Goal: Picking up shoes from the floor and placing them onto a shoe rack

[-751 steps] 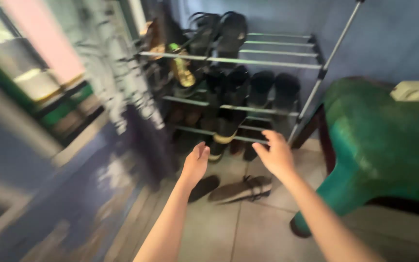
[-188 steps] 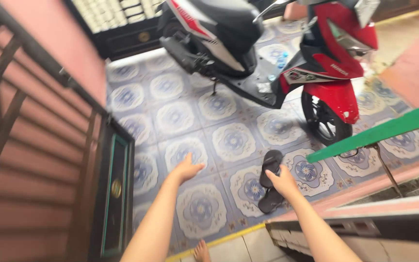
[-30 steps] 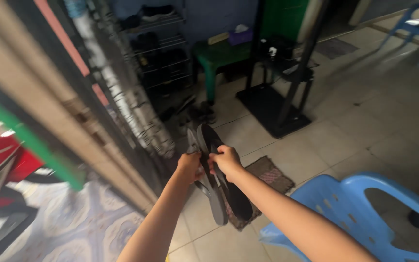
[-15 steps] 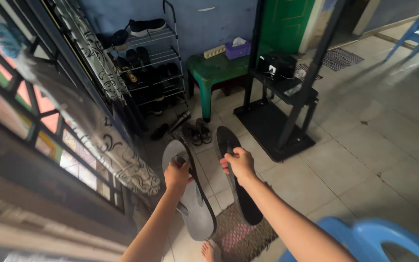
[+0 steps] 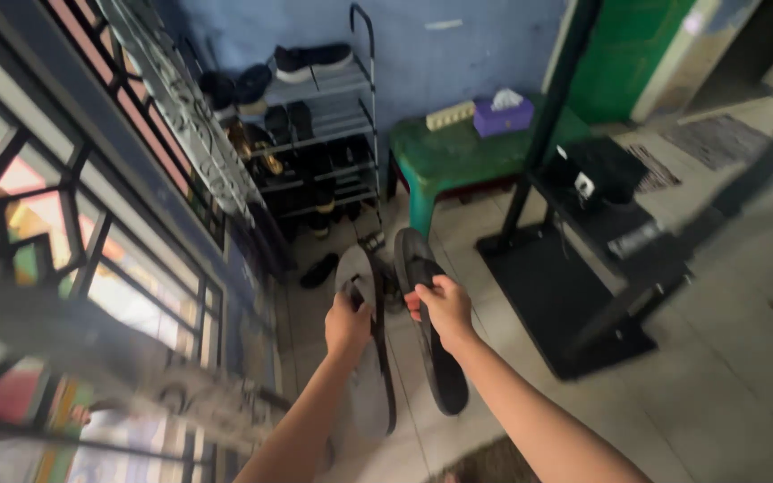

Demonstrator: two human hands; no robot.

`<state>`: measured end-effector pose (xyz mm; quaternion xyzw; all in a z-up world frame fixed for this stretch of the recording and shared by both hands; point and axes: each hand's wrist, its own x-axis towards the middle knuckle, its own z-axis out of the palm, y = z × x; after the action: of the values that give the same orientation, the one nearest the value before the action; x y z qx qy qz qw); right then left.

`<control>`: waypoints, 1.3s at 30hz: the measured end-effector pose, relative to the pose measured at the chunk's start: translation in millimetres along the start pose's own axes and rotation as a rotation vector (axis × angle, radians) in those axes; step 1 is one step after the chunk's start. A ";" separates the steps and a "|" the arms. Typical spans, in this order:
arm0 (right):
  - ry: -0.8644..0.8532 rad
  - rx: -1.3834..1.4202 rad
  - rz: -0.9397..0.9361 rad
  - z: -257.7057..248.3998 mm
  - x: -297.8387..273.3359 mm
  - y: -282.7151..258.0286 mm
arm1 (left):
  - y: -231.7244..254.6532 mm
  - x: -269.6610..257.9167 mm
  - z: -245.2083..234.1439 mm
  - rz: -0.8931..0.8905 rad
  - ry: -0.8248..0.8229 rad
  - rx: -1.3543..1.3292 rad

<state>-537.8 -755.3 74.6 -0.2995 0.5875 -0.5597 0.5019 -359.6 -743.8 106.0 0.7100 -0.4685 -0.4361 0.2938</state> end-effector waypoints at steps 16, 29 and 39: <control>-0.156 -0.257 -0.026 85.2 264.0 -49.1 | 72.1 246.5 35.4 -0.134 0.184 -0.183; -0.184 -0.788 -0.340 181.2 431.4 44.7 | 139.5 405.8 37.7 -0.235 0.100 -0.191; -0.478 -0.805 -0.513 212.5 512.8 25.8 | 164.6 508.8 54.5 -0.274 0.117 -0.022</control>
<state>-498.3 -1294.7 -52.9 -0.7214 0.5331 -0.3109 0.3141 -383.8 -1277.1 42.6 0.7881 -0.3446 -0.4352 0.2661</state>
